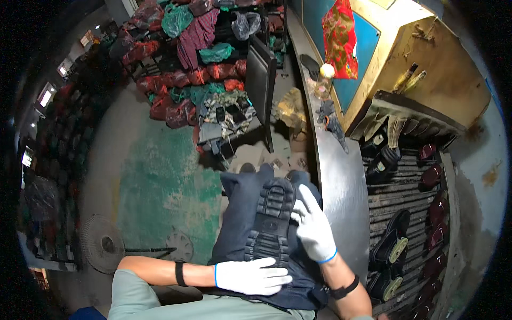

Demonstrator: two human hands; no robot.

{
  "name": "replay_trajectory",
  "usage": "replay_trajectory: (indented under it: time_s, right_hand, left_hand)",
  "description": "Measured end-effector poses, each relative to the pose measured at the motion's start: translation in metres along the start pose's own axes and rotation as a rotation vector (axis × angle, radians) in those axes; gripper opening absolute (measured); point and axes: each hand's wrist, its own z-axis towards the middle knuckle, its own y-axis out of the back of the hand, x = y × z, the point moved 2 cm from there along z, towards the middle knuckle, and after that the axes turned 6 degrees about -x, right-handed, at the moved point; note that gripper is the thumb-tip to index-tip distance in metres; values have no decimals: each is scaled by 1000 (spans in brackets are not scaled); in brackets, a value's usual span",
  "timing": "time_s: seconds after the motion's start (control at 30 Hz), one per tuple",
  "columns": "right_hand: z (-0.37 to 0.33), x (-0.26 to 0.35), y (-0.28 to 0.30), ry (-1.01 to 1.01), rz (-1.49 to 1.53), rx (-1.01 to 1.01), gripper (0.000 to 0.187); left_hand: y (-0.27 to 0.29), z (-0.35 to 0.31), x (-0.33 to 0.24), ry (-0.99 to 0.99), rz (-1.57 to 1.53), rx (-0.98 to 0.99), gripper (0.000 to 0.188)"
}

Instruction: The person repeatedly brushes and wipes a black leather shoe with a brush and cloth, rotating it to cover different surfaces. The shoe is handled one at a time and placed back on a nearby rack after each cycle.

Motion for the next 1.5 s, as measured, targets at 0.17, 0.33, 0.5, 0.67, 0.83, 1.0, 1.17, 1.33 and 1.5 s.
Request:
replay_trajectory:
  time_s: [0.17,0.33,0.5,0.67,0.83,1.0,1.17,1.33,1.5]
  right_hand:
    - [24,42,-20,-261,-407,-78,44]
    - [8,84,-44,-401,-628,258,36]
    - [-70,113,-65,58,-814,976,47]
    - [-36,54,-38,291,-1186,753,52]
    - [-14,47,-29,190,-1011,626,56]
    - [-11,42,-22,89,-848,481,62]
    - [-29,3,-6,-83,-451,29,61]
    - [-20,-9,-21,-260,-289,-374,60]
    - [2,-12,-15,-224,-591,-468,66]
  left_hand:
    - [-61,-22,-22,259,-45,-5,59]
    - [-66,-17,-34,287,330,169,71]
    - [-135,-42,-63,440,373,389,64]
    - [-87,-15,-36,512,-46,34,50]
    - [52,1,26,849,-269,-211,54]
    - [47,-21,68,613,-430,-614,60]
    - [62,-10,85,850,-619,-773,61]
    - [64,-4,106,1157,-616,-722,58]
    - [74,2,141,1440,-744,-546,56]
